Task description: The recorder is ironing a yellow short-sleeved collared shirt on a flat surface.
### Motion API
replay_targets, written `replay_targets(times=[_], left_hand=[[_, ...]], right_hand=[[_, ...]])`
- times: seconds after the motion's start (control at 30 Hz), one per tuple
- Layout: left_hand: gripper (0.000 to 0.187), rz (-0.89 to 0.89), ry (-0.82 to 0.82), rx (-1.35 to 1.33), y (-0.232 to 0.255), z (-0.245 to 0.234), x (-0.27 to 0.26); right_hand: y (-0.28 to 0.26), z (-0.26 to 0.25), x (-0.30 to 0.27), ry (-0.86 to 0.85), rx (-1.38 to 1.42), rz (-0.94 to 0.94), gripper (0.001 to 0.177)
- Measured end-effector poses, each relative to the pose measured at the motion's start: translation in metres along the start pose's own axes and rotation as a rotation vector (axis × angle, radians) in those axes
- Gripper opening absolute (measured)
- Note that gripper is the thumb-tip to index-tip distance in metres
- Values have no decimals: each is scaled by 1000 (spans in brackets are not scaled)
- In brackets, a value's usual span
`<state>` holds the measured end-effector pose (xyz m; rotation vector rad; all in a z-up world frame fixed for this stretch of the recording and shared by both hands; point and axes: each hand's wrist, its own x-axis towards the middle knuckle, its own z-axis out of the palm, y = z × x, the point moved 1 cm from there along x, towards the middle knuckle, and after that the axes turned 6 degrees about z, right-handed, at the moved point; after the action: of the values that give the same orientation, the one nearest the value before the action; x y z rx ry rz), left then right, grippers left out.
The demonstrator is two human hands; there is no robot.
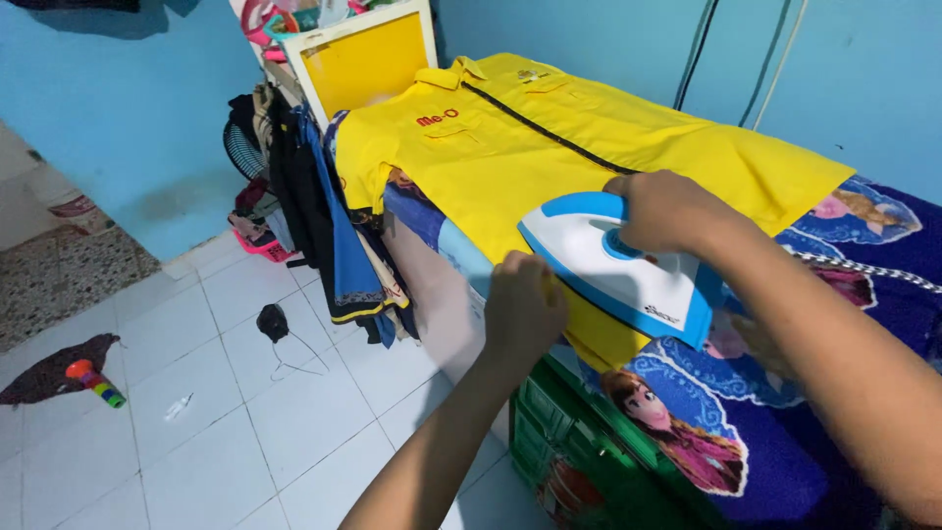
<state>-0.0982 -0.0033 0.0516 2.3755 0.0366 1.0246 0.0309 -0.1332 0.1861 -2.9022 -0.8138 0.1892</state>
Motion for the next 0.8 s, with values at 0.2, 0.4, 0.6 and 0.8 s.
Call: replay_targets(times=[0.2,0.4,0.6,0.8], left_hand=[[48,-204,200,-124,-57,50,-6],[72,-393,305,-212,-80,77,-5],[71,-589,372,-293,-75,79,-7],[70,-518,378,-360,-81,86,-9]], right_hand=[[15,3,-13,-9,-46,-19,53],[10,14,13,32,-112,-105,49],[-4,18,17,60,-113,-141,50],[-2,17,-8,-29,-89,-100,57]])
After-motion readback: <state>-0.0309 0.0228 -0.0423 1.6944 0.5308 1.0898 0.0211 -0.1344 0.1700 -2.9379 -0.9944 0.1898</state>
